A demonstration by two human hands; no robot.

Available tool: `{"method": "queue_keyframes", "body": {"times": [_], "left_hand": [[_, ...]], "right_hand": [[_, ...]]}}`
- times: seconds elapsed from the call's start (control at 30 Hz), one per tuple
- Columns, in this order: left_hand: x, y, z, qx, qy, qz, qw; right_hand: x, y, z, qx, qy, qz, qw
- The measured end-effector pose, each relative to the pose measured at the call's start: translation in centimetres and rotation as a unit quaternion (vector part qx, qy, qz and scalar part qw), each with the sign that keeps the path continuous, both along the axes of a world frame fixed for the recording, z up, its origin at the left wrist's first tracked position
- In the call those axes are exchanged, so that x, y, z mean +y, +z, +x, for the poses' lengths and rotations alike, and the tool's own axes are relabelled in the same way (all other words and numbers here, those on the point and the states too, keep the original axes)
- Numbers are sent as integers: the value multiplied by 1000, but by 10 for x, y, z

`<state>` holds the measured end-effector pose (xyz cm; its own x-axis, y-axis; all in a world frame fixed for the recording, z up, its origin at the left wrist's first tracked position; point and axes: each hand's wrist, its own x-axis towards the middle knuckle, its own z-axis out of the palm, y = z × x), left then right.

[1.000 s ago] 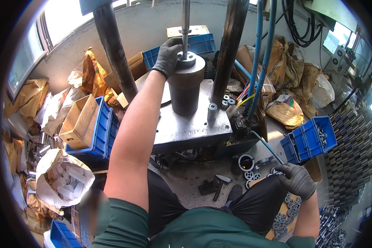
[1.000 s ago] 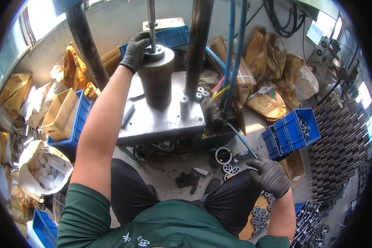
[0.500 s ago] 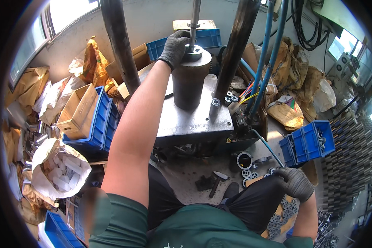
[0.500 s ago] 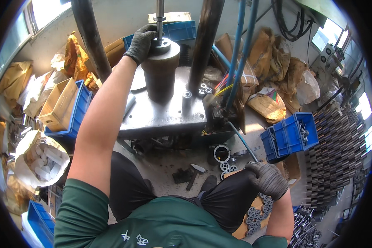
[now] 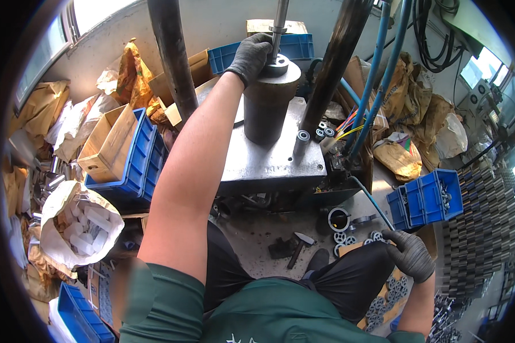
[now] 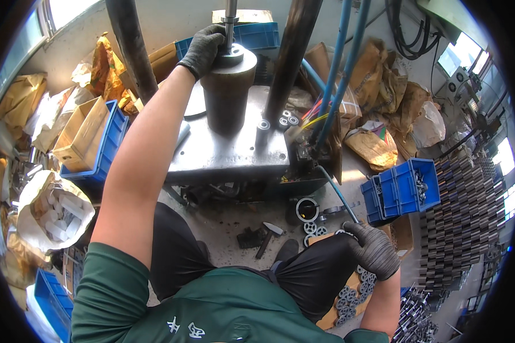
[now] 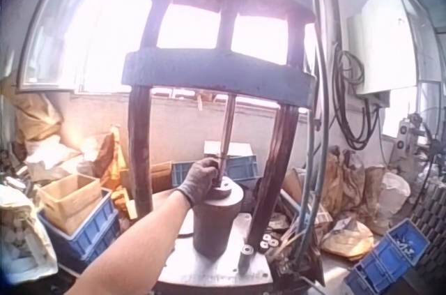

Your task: The person assembles metal shafts into gear-like components using an industrial press machine, wearing work gloves.

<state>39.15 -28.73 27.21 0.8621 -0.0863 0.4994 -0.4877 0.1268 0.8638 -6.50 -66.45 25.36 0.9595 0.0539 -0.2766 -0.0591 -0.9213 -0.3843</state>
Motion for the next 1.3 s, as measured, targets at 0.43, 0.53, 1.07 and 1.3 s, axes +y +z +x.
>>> {"method": "queue_keyframes", "body": {"times": [0.43,0.53,1.07,1.3], "left_hand": [[-1,5,-5,19,-4,42,999],[0,4,-2,24,-10,34,999],[-8,7,-2,10,-31,54,998],[0,7,1,-8,-9,52,999]], "right_hand": [[-13,-10,-1,10,95,-96,991],[-3,2,4,-46,38,-25,998],[-42,77,201,-605,-1,-42,795],[-47,90,217,-495,-50,-5,867]]}}
